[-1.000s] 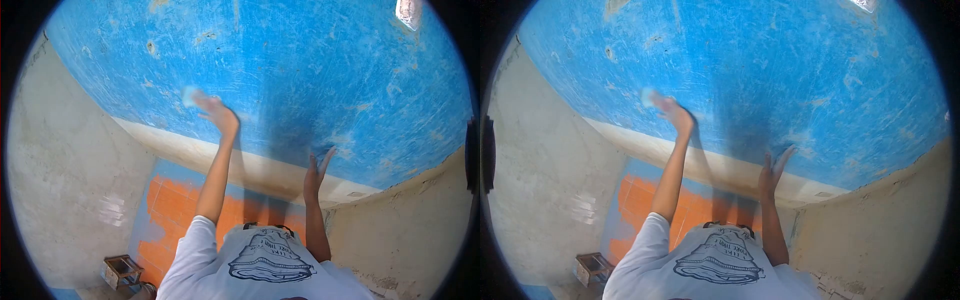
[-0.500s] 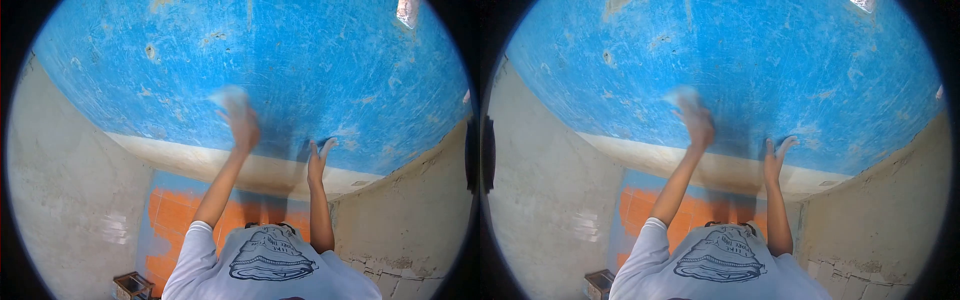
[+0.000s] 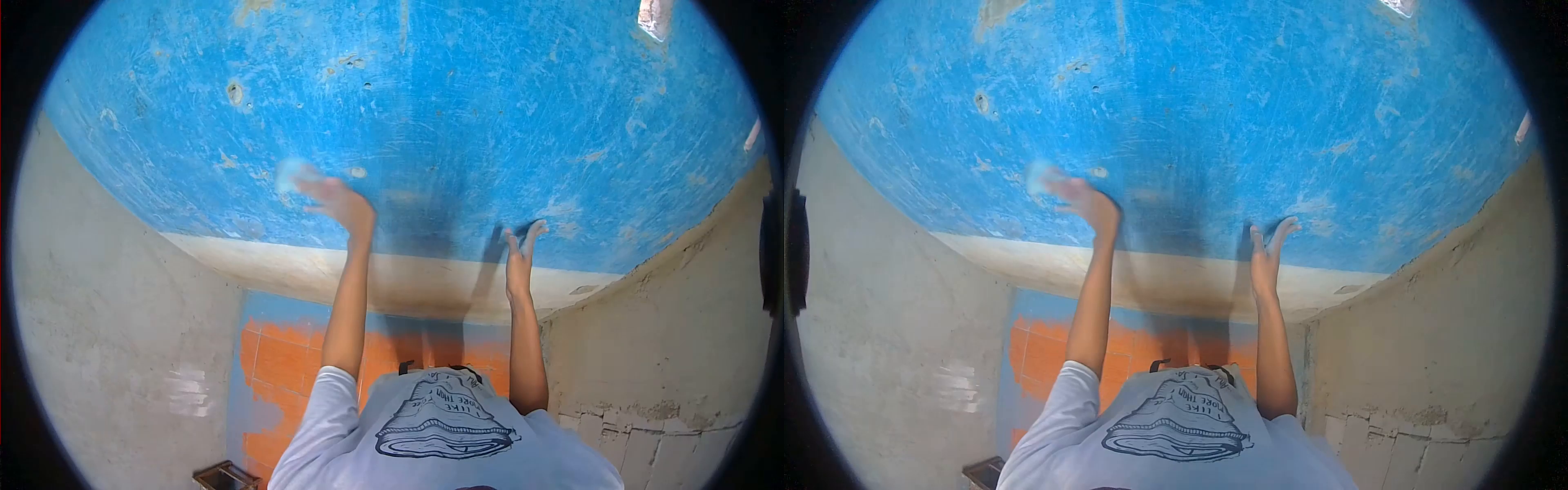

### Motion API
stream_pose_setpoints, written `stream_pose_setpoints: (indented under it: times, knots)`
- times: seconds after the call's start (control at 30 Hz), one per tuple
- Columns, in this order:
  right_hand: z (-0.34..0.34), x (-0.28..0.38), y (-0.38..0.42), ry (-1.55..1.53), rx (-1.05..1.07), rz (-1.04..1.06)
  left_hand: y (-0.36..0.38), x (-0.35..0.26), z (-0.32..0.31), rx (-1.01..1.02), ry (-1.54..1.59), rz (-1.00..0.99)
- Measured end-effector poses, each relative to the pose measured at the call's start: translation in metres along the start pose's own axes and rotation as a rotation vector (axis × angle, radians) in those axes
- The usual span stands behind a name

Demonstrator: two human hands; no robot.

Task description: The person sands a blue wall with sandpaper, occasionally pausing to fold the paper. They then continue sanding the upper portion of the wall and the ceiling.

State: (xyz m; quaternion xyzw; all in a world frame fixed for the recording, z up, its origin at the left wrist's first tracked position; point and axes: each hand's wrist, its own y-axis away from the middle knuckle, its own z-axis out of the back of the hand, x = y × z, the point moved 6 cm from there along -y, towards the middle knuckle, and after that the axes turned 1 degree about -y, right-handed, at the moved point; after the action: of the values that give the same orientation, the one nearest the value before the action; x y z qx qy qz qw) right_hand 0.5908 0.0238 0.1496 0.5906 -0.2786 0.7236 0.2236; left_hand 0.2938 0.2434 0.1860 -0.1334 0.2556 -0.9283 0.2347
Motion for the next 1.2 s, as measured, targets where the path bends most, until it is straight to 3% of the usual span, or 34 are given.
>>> stream_pose_setpoints:
  times: [0.1, 0.2, 0.3, 0.4, 0.5, 0.6, 0.7, 0.8, 0.9, 1.0, 1.1, 1.2]
  knots:
    - [-0.001, 0.01, 0.009, -0.061, -0.008, -0.001, 0.012, 0.011, 0.033, -0.446, 1.294, 0.094]
    - [-0.007, -0.001, 0.002, -0.022, -0.059, 0.005, 0.091, -0.019, 0.061, -0.574, 0.882, -0.913]
    - [0.0, -0.003, 0.001, -0.017, -0.004, -0.003, 0.031, -0.008, 0.001, -0.223, 1.239, -0.379]
    - [0.004, 0.006, 0.009, -0.074, 0.015, -0.016, -0.009, 0.005, -0.026, -0.291, 1.501, 0.277]
    - [-0.004, 0.005, 0.007, -0.039, -0.05, 0.0, 0.06, -0.024, 0.055, -0.387, 1.103, -0.557]
    - [-0.002, -0.01, -0.001, -0.009, -0.037, 0.029, 0.066, -0.025, 0.035, -0.515, 0.8, -0.792]
    - [0.01, -0.01, 0.001, -0.016, 0.059, 0.052, 0.009, 0.013, 0.022, -0.329, 1.496, 0.214]
    - [0.007, 0.001, 0.009, -0.042, 0.005, 0.086, 0.035, -0.019, 0.055, -0.475, 1.495, -0.16]
    - [0.007, -0.007, 0.006, 0.101, -0.084, 0.121, 0.079, -0.043, 0.053, -0.55, 0.762, -0.912]
    - [0.029, 0.005, 0.009, 0.104, -0.184, 0.144, 0.032, -0.02, 0.061, -0.415, 1.002, -0.535]
    - [0.057, -0.004, 0.003, 0.04, -0.295, 0.166, 0.018, -0.01, 0.088, -0.509, 1.056, -0.402]
    - [0.079, -0.001, 0.0, 0.07, -0.359, 0.131, 0.017, -0.003, 0.121, -0.442, 1.231, -0.294]
